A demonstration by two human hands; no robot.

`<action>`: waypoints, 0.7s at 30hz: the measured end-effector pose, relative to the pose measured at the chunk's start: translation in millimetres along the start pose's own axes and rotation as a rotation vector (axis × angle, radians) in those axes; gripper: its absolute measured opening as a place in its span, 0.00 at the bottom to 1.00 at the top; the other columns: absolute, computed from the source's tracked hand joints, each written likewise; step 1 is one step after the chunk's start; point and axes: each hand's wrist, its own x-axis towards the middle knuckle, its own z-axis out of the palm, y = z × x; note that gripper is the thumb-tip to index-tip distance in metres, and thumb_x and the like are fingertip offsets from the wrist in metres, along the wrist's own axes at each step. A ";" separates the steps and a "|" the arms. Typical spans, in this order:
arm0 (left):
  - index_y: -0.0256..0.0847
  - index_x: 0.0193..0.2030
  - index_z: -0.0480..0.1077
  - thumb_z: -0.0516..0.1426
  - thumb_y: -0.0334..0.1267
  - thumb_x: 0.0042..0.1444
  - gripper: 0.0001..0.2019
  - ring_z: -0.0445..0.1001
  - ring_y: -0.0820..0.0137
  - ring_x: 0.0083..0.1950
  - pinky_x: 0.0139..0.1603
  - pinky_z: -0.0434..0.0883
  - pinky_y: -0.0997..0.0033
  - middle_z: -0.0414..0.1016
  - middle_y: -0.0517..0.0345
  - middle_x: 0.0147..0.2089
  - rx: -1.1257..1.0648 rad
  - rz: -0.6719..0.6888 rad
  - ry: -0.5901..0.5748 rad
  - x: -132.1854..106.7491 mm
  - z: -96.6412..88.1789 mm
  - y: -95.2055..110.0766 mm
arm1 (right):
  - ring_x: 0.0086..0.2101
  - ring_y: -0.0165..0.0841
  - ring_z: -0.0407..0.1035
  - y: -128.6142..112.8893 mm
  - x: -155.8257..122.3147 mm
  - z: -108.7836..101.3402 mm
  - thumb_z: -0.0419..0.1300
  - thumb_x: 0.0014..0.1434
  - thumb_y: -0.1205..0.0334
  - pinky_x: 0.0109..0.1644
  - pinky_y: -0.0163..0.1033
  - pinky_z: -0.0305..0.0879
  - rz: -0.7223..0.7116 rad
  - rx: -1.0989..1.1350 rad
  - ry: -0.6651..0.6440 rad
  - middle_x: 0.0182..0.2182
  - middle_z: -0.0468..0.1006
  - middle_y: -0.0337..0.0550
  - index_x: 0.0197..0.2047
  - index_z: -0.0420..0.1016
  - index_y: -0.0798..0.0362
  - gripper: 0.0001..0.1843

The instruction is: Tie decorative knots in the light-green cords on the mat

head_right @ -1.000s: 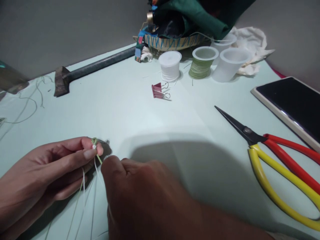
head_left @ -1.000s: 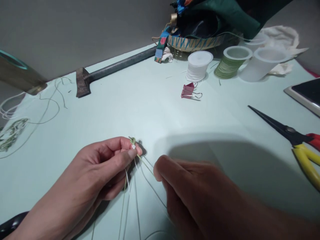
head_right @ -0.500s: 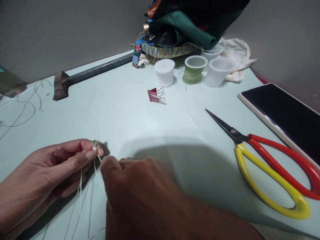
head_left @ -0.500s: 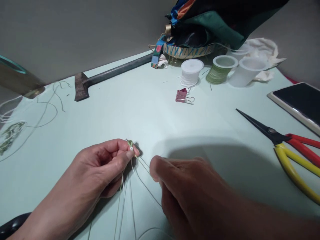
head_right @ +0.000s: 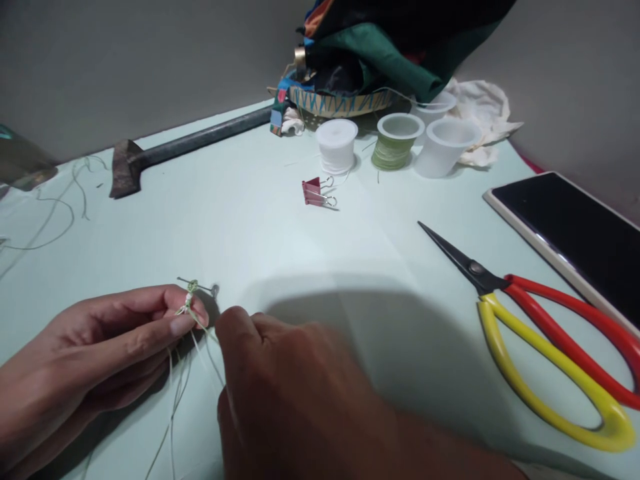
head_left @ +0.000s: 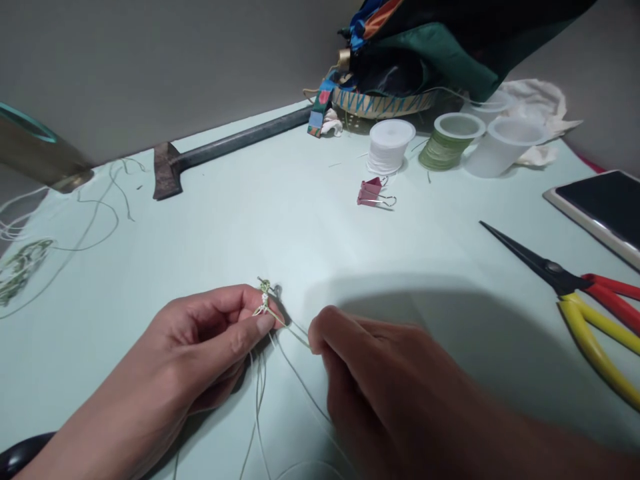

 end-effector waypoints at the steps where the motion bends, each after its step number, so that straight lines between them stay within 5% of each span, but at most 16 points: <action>1: 0.46 0.32 0.77 0.68 0.61 0.56 0.20 0.43 0.75 0.24 0.19 0.43 0.75 0.54 0.69 0.25 -0.007 -0.010 0.002 -0.2 0.5 0.4 | 0.30 0.45 0.78 -1.3 0.9 0.2 0.60 0.56 0.69 0.31 0.44 0.73 -0.030 -0.025 0.026 0.29 0.83 0.43 0.48 0.80 0.41 0.19; 8: 0.45 0.31 0.77 0.71 0.55 0.53 0.16 0.43 0.76 0.22 0.18 0.44 0.77 0.55 0.70 0.23 -0.021 0.016 -0.009 0.3 0.6 0.9 | 0.36 0.46 0.79 0.9 1.4 1.7 0.61 0.64 0.68 0.36 0.47 0.76 -0.211 -0.210 0.231 0.32 0.84 0.44 0.46 0.81 0.39 0.13; 15: 0.48 0.33 0.75 0.68 0.56 0.57 0.15 0.46 0.75 0.22 0.18 0.48 0.79 0.54 0.69 0.21 -0.127 0.057 -0.012 2.1 0.6 -0.7 | 0.35 0.43 0.76 4.1 1.3 2.5 0.44 0.73 0.73 0.39 0.52 0.73 -0.340 -0.285 0.386 0.36 0.85 0.43 0.44 0.82 0.53 0.23; 21: 0.45 0.30 0.76 0.68 0.55 0.56 0.16 0.43 0.77 0.21 0.16 0.47 0.82 0.54 0.69 0.20 -0.151 0.068 -0.034 0.9 4.4 4.7 | 0.32 0.37 0.74 -2.0 -4.1 8.1 0.54 0.67 0.75 0.38 0.47 0.71 -0.409 -0.253 0.232 0.31 0.82 0.39 0.36 0.80 0.53 0.15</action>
